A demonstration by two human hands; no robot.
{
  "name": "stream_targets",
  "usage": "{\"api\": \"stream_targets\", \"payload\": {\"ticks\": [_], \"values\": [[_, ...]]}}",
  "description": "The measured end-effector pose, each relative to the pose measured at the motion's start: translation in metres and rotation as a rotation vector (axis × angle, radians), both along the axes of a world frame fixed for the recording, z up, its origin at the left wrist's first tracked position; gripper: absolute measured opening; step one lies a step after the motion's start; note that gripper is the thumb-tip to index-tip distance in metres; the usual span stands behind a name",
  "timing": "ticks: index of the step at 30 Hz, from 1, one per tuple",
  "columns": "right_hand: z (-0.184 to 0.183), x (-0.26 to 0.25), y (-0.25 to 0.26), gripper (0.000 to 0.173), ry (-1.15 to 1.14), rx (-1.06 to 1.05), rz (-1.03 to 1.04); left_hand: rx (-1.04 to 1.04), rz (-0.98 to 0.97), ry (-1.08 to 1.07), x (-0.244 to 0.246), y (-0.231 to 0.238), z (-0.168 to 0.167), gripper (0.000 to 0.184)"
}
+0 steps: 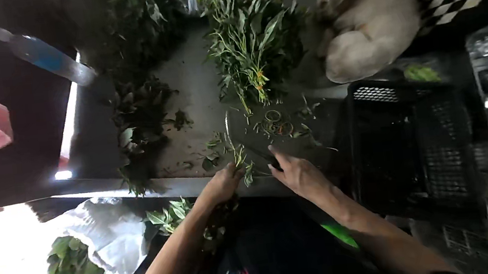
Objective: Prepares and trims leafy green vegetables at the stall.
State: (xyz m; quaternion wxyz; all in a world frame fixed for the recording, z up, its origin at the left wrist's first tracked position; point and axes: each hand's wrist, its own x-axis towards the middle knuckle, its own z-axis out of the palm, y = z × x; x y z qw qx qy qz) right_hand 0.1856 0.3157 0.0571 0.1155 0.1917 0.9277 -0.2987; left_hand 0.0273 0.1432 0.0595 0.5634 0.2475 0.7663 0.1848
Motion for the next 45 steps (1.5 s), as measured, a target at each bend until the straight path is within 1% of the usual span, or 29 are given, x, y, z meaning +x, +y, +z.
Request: {"api": "stream_targets", "payload": {"ticks": [1, 3, 5, 6, 7, 10, 12, 13, 15, 19, 21, 23, 25, 27, 29, 31, 32, 34, 37, 40, 42, 43, 45], "values": [[-0.003, -0.003, -0.002, 0.054, -0.015, -0.006, 0.038, -0.003, -0.017, 0.001, 0.002, 0.003, -0.005, 0.048], [-0.003, -0.007, -0.012, 0.052, 0.047, -0.013, 0.093, 0.016, -0.031, -0.006, 0.005, 0.004, -0.007, 0.048], [-0.006, -0.01, -0.023, 0.048, 0.122, 0.001, 0.105, 0.032, -0.052, 0.002, 0.007, 0.004, -0.001, 0.046], [-0.008, -0.011, -0.024, 0.047, 0.118, 0.006, 0.097, 0.02, -0.073, 0.037, 0.007, 0.004, 0.004, 0.046], [-0.01, -0.011, -0.022, 0.047, 0.074, -0.001, 0.087, 0.001, -0.092, 0.088, 0.006, 0.003, 0.009, 0.046], [-0.024, 0.003, -0.006, 0.047, -0.161, -0.02, 0.071, -0.066, -0.152, 0.225, 0.001, -0.009, 0.019, 0.044], [-0.03, 0.015, 0.004, 0.046, -0.285, 0.006, 0.047, -0.08, -0.14, 0.257, 0.0, -0.018, 0.024, 0.043], [-0.03, 0.019, 0.007, 0.046, -0.309, 0.013, 0.022, -0.082, -0.123, 0.268, -0.002, -0.022, 0.025, 0.043], [-0.025, 0.019, 0.005, 0.046, -0.266, 0.019, -0.008, -0.082, -0.094, 0.288, -0.006, -0.027, 0.025, 0.044], [-0.008, 0.002, -0.024, 0.046, -0.027, -0.033, -0.024, -0.086, -0.093, 0.282, -0.004, -0.025, 0.02, 0.045], [-0.006, -0.008, -0.034, 0.051, -0.016, -0.057, -0.069, -0.059, -0.078, 0.25, -0.002, -0.027, 0.019, 0.047], [-0.009, -0.016, -0.033, 0.062, -0.158, -0.082, -0.117, 0.005, -0.053, 0.205, 0.0, -0.033, 0.017, 0.048], [-0.025, -0.016, -0.03, 0.072, -0.278, -0.081, -0.131, 0.078, -0.018, 0.145, 0.001, -0.044, 0.013, 0.048], [-0.045, -0.012, -0.028, 0.073, -0.268, -0.053, -0.143, 0.18, 0.041, 0.069, 0.002, -0.055, 0.009, 0.044], [-0.055, -0.009, -0.029, 0.072, -0.229, -0.055, -0.169, 0.35, 0.181, -0.099, 0.005, -0.063, 0.003, 0.036], [-0.053, -0.008, -0.035, 0.07, -0.144, -0.103, -0.201, 0.464, 0.388, -0.394, 0.01, -0.066, 0.003, 0.029], [-0.049, -0.007, -0.038, 0.066, -0.045, -0.135, -0.212, 0.5, 0.478, -0.523, 0.011, -0.066, 0.004, 0.029], [-0.036, -0.004, -0.046, 0.058, 0.196, -0.202, -0.163, 0.546, 0.59, -0.678, 0.012, -0.064, 0.001, 0.034], [-0.014, -0.005, -0.056, 0.051, 0.41, -0.24, 0.009, 0.624, 0.619, -0.829, 0.013, -0.064, -0.007, 0.038], [-0.012, -0.007, -0.062, 0.046, 0.64, -0.183, 0.076, 0.628, 0.606, -0.896, 0.018, -0.06, -0.006, 0.037], [-0.018, -0.007, -0.06, 0.044, 0.693, -0.154, 0.085, 0.634, 0.601, -0.928, 0.02, -0.06, -0.003, 0.036], [-0.024, -0.005, -0.057, 0.044, 0.659, -0.148, 0.08, 0.643, 0.597, -0.944, 0.021, -0.061, -0.001, 0.036], [-0.042, 0.005, -0.048, 0.046, 0.458, -0.182, 0.027, 0.663, 0.601, -0.971, 0.023, -0.064, 0.003, 0.036]]}}
